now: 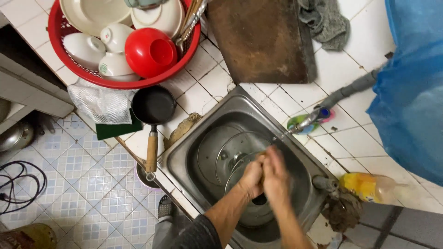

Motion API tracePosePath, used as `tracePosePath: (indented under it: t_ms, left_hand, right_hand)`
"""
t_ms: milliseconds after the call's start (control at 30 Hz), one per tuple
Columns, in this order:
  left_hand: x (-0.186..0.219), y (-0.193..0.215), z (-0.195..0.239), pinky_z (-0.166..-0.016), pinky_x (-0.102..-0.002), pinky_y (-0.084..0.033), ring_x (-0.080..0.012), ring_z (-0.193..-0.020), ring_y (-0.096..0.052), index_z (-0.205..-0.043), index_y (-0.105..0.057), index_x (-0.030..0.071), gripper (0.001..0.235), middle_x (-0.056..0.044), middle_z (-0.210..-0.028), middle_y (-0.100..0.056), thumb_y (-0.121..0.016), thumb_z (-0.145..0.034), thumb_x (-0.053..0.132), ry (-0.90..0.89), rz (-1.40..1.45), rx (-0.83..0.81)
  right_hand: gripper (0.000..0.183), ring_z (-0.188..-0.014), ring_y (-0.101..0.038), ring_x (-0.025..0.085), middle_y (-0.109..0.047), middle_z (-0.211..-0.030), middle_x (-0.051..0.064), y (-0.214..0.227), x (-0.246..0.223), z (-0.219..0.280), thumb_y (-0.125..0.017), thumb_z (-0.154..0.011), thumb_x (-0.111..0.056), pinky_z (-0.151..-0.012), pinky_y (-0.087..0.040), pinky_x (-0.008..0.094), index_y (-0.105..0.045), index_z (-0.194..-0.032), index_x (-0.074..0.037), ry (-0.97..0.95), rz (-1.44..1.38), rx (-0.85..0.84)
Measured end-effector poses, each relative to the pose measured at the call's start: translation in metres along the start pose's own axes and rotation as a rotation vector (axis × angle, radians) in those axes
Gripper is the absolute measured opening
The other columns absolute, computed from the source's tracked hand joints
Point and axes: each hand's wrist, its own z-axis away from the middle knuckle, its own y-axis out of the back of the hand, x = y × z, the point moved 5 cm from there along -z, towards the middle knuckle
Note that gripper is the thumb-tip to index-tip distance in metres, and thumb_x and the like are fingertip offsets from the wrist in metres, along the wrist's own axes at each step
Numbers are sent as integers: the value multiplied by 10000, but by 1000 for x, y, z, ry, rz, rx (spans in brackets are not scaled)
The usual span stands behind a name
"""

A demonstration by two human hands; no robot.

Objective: Washing a glass pot lid and other kitchenware in a sink using a sponge and water.

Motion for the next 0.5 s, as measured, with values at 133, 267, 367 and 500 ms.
tracePosePath:
  t_ms: [133, 267, 367, 500]
  left_hand:
    - [-25, 30, -1, -886, -284, -529, -162, -935, -662, -1197, -724, 220, 277, -24, -1027, -713, -617, -988, 367, -54, 369, 59]
    - [-31, 29, 32, -836, -338, -551, -207, -901, -687, -1123, -736, 185, 290, -59, -989, -734, -630, -949, 392, 33, 305, 94]
    - [-5, 27, 58, -799, -378, -567, -241, -875, -706, -1067, -746, 160, 309, -86, -959, -750, -640, -920, 410, 119, 238, 106]
    - [14, -2, 105, -762, -418, -583, -275, -850, -725, -1012, -755, 134, 336, -112, -930, -767, -649, -891, 429, 217, 114, 38]
  right_hand:
    - [468, -1447, -415, 185, -488, -1563, 30, -15, 20, 17, -457, -983, -247, -1197, -265, 346, -544, -1440, -188, 290, 83, -95]
    - [564, -1388, -500, 177, -574, -1483, 53, -20, 8, 44, -405, -1004, -347, -1187, -307, 324, -450, -1518, -120, 192, -16, -73]
    - [488, -1487, -363, 227, -425, -1601, 79, -25, 11, 45, -383, -1037, -328, -1227, -242, 357, -520, -1468, -146, 437, 91, -60]
    - [482, -1316, -578, 234, -611, -1451, 46, -15, 10, 58, -399, -1007, -363, -1085, -405, 364, -549, -1424, -174, 167, 153, 110]
